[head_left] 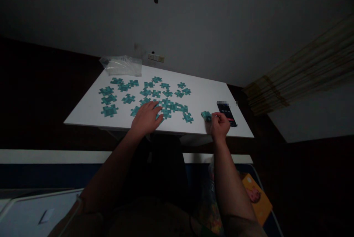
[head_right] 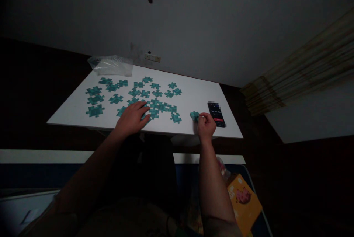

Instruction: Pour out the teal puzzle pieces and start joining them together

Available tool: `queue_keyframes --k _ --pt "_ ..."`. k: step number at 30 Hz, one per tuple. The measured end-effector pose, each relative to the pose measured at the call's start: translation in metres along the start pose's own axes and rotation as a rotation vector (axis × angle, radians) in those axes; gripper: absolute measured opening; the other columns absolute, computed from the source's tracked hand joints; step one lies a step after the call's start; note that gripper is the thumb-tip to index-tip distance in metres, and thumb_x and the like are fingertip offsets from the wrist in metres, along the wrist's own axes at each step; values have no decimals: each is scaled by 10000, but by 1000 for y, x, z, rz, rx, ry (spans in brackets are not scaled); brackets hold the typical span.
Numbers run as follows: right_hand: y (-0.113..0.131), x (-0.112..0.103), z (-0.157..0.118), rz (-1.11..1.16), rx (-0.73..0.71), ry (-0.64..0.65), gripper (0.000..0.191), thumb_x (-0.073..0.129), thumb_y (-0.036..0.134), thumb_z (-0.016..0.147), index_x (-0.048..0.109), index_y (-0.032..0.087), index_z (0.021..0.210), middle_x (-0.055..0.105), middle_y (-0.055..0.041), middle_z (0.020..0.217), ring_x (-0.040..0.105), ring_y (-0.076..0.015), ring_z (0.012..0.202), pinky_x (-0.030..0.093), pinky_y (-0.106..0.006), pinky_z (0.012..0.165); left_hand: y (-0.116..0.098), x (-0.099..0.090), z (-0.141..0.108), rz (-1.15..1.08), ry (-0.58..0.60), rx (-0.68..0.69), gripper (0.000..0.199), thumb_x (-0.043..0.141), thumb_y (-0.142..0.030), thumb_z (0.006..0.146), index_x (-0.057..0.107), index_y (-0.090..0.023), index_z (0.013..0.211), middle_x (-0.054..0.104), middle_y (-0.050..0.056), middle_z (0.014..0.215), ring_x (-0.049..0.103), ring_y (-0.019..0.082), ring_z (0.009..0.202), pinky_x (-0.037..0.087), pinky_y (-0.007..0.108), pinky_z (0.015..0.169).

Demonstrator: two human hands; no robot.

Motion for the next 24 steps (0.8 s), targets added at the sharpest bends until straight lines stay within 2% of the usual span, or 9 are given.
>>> queue_keyframes --k 3,8,13,17,24 --pt "-1 1 0 11 -7 2 265 707 499 834 752 243 886 473 47 660 426 -166 628 332 -334 613 0 1 0 6 -1 2 503 567 -423 1213 826 -192 1577 708 198 1811 632 413 1714 492 653 1471" --pt "-2 3 1 6 -15 42 261 741 507 881 746 247 897 446 74 642 434 -165 612 363 -338 625 0 0 0 4 -19 15 470 590 -418 1202 834 -247 1567 734 165 1790 651 407 1693 514 672 1450" --pt "-5 4 0 -29 2 67 235 707 470 882 768 247 920 457 71 633 447 -175 620 382 -346 632 0 -1 0 -4 -9 8 497 572 -426 1208 834 -211 1572 716 190 1806 639 417 1706 490 666 1472" --pt "-7 6 -1 -24 13 81 213 730 459 904 773 253 932 450 76 618 452 -180 612 382 -343 625 1 0 0 -16 -16 6 479 587 -424 1201 837 -245 1569 725 167 1800 639 415 1705 496 677 1465" --pt "-5 7 -2 -55 -10 115 239 705 473 884 788 256 940 462 78 608 452 -183 606 358 -345 630 1 0 0 -14 -8 -10 480 592 -421 1204 834 -237 1575 716 168 1809 627 411 1718 485 664 1478"
Point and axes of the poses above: each hand's wrist, its own z-axis towards the middle knuckle, its own x-axis out of the palm, y = z × x, the point moved 7 cm from there along z, towards the middle knuckle
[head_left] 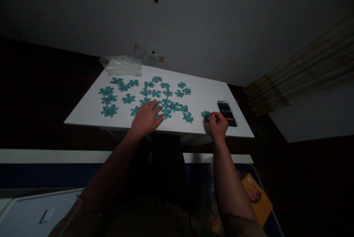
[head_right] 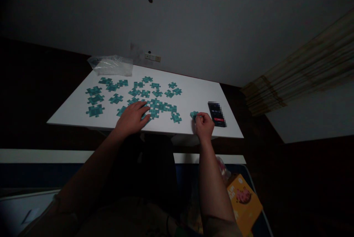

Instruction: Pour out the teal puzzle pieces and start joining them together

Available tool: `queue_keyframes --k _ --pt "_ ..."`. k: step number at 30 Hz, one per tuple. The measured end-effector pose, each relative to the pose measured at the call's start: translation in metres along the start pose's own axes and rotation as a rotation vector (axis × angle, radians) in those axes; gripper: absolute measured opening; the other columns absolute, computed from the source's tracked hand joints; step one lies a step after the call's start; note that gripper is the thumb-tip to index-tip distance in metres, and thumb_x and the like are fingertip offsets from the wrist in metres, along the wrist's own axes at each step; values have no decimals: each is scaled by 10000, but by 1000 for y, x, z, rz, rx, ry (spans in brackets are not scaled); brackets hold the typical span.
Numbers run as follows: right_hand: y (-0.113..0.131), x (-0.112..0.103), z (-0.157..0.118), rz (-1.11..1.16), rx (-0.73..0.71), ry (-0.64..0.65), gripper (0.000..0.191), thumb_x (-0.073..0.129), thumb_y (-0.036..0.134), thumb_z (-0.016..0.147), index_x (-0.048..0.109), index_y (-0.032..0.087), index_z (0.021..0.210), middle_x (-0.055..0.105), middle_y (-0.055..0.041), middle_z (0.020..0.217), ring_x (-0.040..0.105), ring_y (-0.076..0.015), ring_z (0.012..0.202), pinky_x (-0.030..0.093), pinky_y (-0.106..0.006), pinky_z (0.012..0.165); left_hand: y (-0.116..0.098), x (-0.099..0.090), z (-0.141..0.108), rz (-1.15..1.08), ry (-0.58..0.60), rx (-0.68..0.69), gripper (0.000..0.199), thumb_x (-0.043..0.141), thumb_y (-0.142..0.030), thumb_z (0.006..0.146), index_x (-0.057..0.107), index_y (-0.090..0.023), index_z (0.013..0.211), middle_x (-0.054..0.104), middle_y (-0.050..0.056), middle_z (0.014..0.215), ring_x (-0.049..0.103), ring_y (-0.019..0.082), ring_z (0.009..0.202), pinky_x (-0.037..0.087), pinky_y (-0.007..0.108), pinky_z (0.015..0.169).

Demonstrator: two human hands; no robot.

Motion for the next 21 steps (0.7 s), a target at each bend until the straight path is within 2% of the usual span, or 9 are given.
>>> queue_keyframes --k 7,19,21 --pt "2 3 -1 -13 13 24 241 709 479 896 785 257 951 475 84 610 469 -191 623 372 -342 653 -1 -1 0 0 -12 11 468 593 -416 1195 840 -266 1562 744 149 1778 650 403 1690 510 673 1458" --pt "3 3 -2 -70 4 26 269 664 477 875 795 257 959 528 71 618 492 -200 633 365 -363 677 -2 0 0 23 2 13 510 574 -419 1205 837 -191 1577 717 200 1802 642 437 1701 503 677 1464" --pt "3 3 -2 -68 4 33 267 663 477 879 794 259 961 523 73 616 486 -198 632 359 -362 676 -2 -1 0 20 -7 16 496 586 -413 1200 840 -207 1574 729 186 1790 650 430 1692 508 674 1460"
Point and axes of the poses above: each hand's wrist, its own z-axis towards the middle knuckle, its own x-axis out of the palm, y = z × x, the point moved 7 cm from there along z, towards the middle knuckle
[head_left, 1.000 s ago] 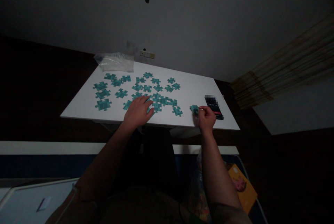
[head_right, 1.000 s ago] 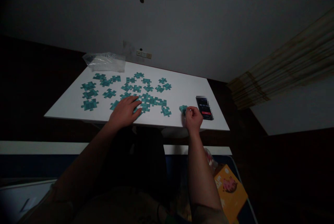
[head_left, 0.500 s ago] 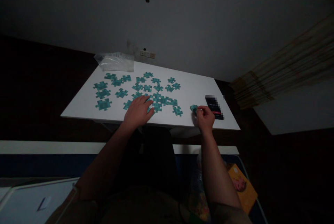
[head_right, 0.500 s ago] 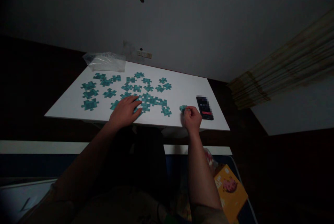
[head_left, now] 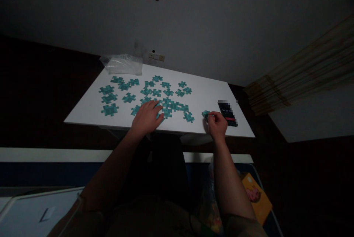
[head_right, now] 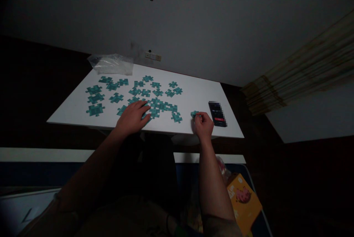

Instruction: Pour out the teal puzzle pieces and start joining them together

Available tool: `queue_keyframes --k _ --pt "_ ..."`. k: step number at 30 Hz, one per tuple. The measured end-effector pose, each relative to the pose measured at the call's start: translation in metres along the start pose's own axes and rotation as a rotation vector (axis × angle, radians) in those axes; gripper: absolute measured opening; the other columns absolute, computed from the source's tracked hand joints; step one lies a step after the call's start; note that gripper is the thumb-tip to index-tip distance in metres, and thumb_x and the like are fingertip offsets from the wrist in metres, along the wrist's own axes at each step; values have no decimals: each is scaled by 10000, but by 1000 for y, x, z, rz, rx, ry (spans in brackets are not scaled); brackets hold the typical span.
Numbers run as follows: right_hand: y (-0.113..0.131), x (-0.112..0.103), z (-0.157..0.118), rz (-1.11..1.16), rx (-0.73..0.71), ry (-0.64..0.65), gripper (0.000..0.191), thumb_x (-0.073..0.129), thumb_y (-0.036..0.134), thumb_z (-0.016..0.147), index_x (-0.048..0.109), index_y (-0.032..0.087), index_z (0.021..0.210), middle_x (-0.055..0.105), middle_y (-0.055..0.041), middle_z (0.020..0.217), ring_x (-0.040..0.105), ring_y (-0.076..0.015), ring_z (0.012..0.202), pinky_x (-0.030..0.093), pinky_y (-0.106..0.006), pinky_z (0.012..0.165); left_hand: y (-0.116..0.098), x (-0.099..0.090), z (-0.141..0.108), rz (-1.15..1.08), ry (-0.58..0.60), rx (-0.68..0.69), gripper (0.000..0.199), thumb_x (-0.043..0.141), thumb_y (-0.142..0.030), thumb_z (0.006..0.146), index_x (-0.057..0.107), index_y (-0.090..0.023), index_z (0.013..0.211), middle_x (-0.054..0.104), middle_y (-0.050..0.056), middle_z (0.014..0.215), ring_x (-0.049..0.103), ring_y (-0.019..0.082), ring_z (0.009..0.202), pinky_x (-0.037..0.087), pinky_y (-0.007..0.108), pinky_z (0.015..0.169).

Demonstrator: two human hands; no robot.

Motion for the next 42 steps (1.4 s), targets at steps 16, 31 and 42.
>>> queue_keyframes --k 16,31,42 --pt "1 1 1 18 -15 3 325 666 538 869 801 255 957 547 58 652 494 -201 637 364 -371 685 -2 -2 1 -6 22 -12 493 634 -375 1200 842 -158 1591 712 212 1811 641 429 1724 485 629 1490" --pt "-3 3 0 -19 -12 38 299 665 525 899 798 276 995 578 51 678 526 -208 668 415 -359 687 -2 -2 1 -24 -4 -9 469 663 -358 1183 858 -183 1572 733 202 1789 658 429 1704 501 648 1476" --pt "1 3 -1 -25 -15 34 331 658 534 884 820 262 982 579 47 669 519 -205 641 384 -373 676 -2 -4 1 -22 9 -6 472 643 -368 1189 863 -173 1558 737 216 1777 671 430 1688 512 656 1467"
Point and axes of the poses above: each hand's wrist, its own z-axis towards the middle knuckle, its own x-axis out of the palm, y = z × x, the point moved 7 cm from there along z, towards the middle knuckle
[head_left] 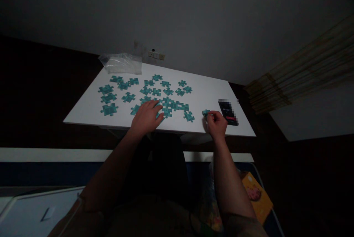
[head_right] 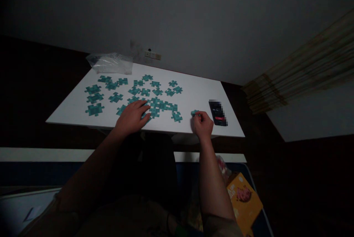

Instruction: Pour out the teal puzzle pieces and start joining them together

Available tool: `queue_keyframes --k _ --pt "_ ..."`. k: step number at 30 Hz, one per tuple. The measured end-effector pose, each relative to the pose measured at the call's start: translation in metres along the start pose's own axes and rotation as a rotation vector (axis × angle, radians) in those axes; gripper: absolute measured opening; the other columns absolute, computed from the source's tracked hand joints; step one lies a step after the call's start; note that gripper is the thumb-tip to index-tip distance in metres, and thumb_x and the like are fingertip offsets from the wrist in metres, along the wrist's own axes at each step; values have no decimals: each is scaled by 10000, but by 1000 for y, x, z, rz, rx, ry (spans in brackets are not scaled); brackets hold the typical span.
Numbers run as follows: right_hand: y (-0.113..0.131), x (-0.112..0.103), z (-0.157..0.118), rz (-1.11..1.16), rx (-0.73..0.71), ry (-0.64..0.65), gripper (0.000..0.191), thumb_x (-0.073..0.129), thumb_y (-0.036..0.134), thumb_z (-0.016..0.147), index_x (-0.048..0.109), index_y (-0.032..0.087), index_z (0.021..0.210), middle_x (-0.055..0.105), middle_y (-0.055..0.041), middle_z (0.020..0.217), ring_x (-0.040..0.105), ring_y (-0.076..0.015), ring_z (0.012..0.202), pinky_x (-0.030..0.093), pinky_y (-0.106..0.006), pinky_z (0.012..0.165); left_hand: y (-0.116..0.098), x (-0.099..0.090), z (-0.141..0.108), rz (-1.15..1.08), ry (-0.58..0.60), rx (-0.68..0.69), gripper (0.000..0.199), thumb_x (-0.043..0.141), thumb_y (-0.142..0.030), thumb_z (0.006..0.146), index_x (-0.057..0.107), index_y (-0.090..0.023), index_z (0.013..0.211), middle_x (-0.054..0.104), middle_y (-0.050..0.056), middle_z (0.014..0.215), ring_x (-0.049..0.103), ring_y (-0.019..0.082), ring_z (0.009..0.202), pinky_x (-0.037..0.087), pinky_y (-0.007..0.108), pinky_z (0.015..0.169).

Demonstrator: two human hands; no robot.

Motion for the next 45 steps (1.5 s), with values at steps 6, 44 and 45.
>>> queue_keyframes --k 6,44,45 --pt "0 -1 0 -6 -14 4 310 660 517 903 821 264 983 571 54 663 531 -205 640 383 -371 676 -1 -1 0 28 -1 -1 467 616 -386 1202 859 -213 1562 739 183 1785 665 422 1696 525 669 1457" --pt "-4 -1 0 26 1 -15 283 669 492 902 815 272 1002 590 53 687 555 -210 663 434 -372 695 -1 -2 0 -11 -5 -4 473 587 -394 1181 881 -242 1520 759 165 1760 674 425 1673 526 682 1448" --pt "-5 -1 0 22 4 -15 287 665 494 900 817 273 1003 593 52 688 556 -210 661 433 -373 693 -1 -2 0 -12 -3 -8 474 587 -396 1182 881 -242 1520 757 164 1761 673 424 1674 526 677 1449"
Point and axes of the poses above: each hand's wrist, its own z-axis towards the middle knuckle, its own x-axis out of the palm, y = z × x, the point moved 7 cm from there along z, towards the middle knuckle
